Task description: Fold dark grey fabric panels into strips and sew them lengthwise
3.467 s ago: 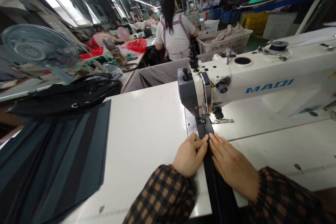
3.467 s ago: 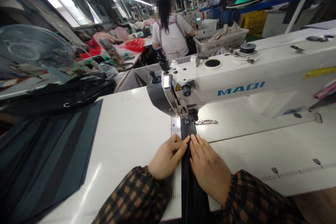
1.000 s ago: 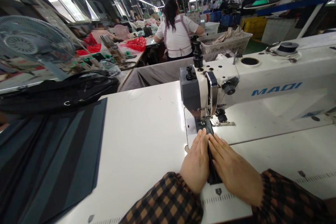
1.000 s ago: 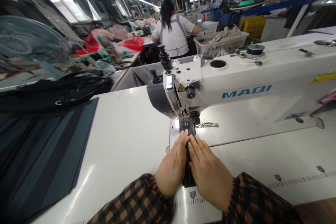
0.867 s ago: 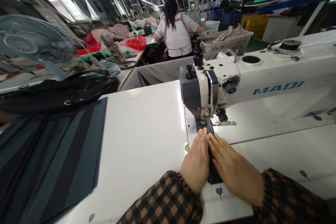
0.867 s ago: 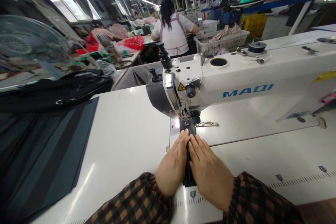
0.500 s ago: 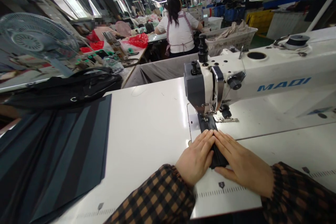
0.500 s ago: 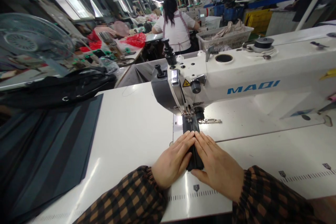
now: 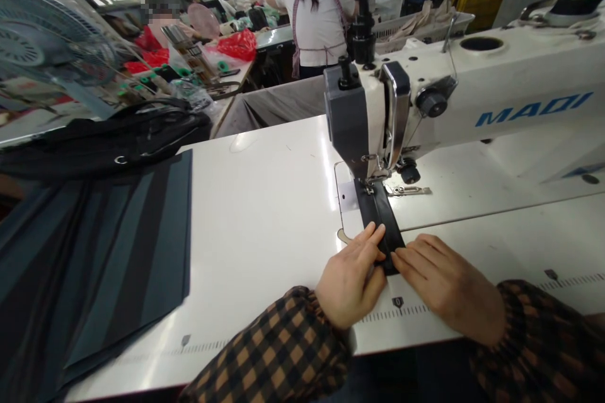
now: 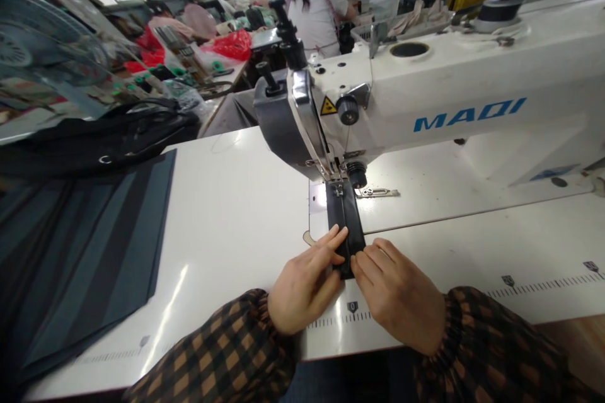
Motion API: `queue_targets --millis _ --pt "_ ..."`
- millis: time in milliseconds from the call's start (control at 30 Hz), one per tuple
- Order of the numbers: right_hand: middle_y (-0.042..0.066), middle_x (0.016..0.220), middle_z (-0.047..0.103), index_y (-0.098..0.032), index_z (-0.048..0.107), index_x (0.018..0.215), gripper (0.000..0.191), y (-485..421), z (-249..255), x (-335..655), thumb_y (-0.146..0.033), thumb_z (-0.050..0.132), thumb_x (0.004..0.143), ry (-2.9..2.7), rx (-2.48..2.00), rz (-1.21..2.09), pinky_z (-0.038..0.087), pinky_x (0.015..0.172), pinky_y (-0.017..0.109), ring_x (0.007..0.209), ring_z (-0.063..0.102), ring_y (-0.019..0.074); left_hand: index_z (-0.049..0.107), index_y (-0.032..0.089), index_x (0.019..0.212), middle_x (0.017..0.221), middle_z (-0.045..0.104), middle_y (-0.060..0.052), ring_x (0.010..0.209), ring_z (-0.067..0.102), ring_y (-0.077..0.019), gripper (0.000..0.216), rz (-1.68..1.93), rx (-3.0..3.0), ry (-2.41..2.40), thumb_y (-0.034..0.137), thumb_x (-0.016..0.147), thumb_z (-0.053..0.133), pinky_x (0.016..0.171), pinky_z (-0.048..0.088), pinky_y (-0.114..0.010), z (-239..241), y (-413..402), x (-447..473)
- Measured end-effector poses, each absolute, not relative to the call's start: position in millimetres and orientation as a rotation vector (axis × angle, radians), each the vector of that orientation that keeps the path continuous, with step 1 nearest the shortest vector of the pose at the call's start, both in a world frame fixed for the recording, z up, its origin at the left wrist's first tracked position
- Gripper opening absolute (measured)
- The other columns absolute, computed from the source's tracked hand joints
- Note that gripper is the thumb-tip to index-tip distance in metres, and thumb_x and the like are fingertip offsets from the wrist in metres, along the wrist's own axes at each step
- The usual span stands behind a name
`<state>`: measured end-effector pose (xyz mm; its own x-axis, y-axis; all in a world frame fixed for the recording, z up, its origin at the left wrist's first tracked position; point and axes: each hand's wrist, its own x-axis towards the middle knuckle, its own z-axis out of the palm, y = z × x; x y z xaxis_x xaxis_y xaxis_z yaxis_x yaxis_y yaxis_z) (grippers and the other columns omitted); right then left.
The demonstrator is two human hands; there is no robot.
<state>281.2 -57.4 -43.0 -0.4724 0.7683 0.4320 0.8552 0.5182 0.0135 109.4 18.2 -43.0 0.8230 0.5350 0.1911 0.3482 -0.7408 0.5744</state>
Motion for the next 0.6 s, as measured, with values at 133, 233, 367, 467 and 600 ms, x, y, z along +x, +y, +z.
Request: queue_targets --millis 133,233,367,467,600 --pt "0.015 0.089 0.060 -0.001 0.060 0.095 0.023 -60 -43 282 -0.003 0.042 0.080 -2.429 -1.304 -0.342 0.043 0.082 0.042 0.086 0.052 0.0238 0.054 0.016 0.095 0.127 0.046 -0.010 0.123 0.035 -0.0201 0.021 0.577 2.522 0.618 0.011 0.078 0.042 0.097 0.041 -0.037 -48 16 109" --pt "0.014 0.087 0.059 -0.001 0.060 0.094 0.022 -60 -44 284 -0.003 0.043 0.080 -2.413 -1.286 -0.330 0.042 0.083 0.042 0.085 0.052 0.0234 0.055 0.014 0.092 0.129 0.044 -0.011 0.124 0.034 -0.0212 0.018 0.590 2.621 0.552 0.011 0.079 0.044 0.100 0.037 -0.038 -51 17 108" --pt "0.011 0.086 0.058 -0.005 0.060 0.093 0.022 -57 -45 287 -0.005 0.040 0.083 -2.393 -1.303 -0.215 0.045 0.078 0.039 0.084 0.052 0.0217 0.055 0.013 0.094 0.130 0.043 -0.013 0.124 0.033 -0.0208 0.018 0.511 2.701 0.523 0.011 0.080 0.043 0.102 0.035 -0.037 -49 18 108" --pt "0.012 0.091 0.057 -0.006 0.057 0.098 0.024 -56 -47 288 -0.007 0.037 0.084 -2.378 -1.349 -0.150 0.046 0.075 0.038 0.088 0.051 0.0222 0.055 0.013 0.094 0.128 0.045 -0.011 0.123 0.034 -0.0203 0.018 0.459 2.722 0.529 0.013 0.081 0.042 0.101 0.037 -0.036 -44 16 108" --pt "0.012 0.092 0.056 -0.008 0.057 0.096 0.023 -56 -51 285 -0.010 0.038 0.085 -2.342 -1.363 -0.112 0.047 0.072 0.038 0.087 0.051 0.0220 0.054 0.014 0.089 0.120 0.052 -0.009 0.117 0.043 -0.0200 0.013 0.487 2.724 0.523 0.019 0.082 0.045 0.098 0.040 -0.034 -37 17 109"
